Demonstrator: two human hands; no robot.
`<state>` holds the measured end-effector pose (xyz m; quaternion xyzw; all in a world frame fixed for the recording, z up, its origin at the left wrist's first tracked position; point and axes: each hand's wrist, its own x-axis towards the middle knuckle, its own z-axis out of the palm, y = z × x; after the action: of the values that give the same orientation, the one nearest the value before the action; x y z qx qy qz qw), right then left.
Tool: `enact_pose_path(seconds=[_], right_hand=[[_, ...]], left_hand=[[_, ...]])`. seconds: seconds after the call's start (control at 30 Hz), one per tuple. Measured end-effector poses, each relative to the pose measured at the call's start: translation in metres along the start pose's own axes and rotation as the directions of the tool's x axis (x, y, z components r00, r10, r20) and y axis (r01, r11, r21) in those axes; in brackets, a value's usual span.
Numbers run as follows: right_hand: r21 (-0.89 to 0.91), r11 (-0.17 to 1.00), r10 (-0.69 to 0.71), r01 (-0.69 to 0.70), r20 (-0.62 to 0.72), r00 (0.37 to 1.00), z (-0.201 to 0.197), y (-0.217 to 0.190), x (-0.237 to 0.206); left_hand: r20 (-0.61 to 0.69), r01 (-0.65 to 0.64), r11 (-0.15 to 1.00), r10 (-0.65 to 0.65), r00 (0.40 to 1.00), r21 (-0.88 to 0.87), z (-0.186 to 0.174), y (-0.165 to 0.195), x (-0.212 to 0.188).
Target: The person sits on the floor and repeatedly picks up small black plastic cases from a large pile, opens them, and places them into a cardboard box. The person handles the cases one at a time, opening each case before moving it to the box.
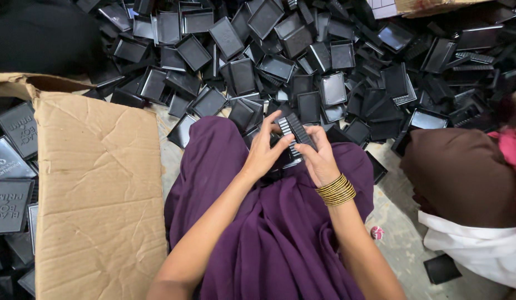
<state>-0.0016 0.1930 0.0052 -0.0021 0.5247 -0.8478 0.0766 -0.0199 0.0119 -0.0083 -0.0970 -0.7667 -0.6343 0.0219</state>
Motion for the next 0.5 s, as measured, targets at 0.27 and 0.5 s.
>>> enact_pose_path(seconds=[0.27,0.5], right_hand=[[0.164,0.970,0.195,-0.177,-0.095,0.976,0.006,-0.023,0.010],[0.155,0.983,0.104,-0.100,-0.017,0.994,0.006,-0.017,-0.001]], left_hand=[[0.102,0.224,0.730,-0.208,0.973,-0.645,-0.014,-0.013,0.009],[-0.179,-0.206,0.977,0.212,0.961,0.052,-0.014,0.015,0.001]])
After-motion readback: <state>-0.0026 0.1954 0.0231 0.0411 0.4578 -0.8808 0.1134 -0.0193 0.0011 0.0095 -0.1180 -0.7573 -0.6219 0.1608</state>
